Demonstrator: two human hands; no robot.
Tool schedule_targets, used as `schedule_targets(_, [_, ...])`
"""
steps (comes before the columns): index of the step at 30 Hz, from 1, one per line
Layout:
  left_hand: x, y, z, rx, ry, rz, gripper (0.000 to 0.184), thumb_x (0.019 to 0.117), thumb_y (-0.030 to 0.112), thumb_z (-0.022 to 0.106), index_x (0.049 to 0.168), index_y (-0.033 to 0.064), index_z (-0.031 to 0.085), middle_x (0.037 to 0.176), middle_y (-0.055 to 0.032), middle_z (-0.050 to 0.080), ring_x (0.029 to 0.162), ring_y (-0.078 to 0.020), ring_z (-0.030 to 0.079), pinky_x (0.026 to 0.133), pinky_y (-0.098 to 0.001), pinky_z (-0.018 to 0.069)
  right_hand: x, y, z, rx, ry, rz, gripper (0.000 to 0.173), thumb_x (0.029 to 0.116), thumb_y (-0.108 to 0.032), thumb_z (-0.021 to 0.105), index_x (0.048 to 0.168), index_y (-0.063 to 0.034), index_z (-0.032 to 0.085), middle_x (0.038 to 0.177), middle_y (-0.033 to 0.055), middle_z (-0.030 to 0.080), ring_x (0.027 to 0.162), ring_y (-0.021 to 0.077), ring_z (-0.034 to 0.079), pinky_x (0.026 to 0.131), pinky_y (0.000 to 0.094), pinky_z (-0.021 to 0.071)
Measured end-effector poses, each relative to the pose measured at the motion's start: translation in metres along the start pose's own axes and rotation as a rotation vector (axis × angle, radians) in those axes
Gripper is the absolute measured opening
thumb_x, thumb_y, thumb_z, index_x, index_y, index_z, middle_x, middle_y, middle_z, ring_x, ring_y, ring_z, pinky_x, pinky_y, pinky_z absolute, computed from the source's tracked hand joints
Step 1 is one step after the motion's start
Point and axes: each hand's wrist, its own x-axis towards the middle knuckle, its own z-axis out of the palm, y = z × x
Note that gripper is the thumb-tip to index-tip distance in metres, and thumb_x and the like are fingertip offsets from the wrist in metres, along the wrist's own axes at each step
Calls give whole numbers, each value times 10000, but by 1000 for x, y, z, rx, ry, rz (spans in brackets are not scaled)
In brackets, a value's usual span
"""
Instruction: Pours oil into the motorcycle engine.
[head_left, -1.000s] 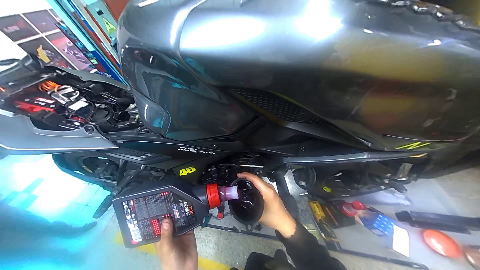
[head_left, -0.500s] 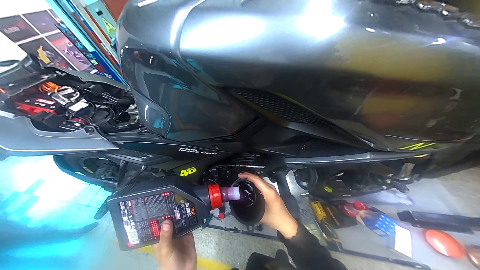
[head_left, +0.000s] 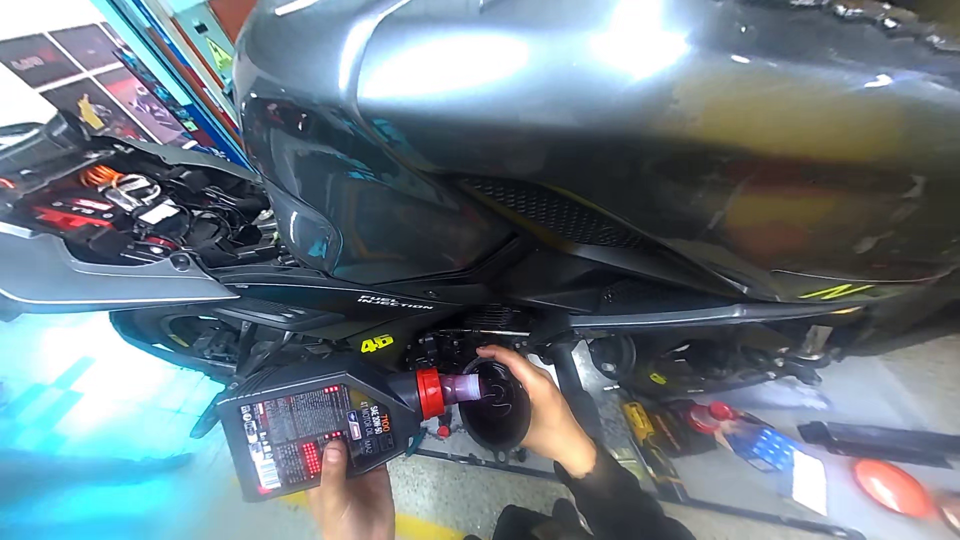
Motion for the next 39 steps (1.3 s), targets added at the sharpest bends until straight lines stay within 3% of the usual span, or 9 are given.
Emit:
schedule_targets(21, [3, 4, 2, 50, -13, 28, 675, 638, 290, 966, 1172, 101, 599, 1016, -132, 730, 922, -243, 747, 792, -467, 642, 1, 0, 0, -15, -7, 13, 769, 725, -334, 897, 1416, -195, 587, 1300, -27, 676, 1157, 89, 658, 969, 382, 596])
schedule_targets(39, [1, 3, 2, 35, -23, 23, 661, 675, 292, 948, 1191, 101, 583, 1030, -134, 727, 938, -245, 744, 814, -463, 637, 1, -1, 0, -6, -6, 14, 768, 722, -312, 899, 1412, -186, 587, 1301, -17, 676, 1163, 95, 657, 977, 382, 593])
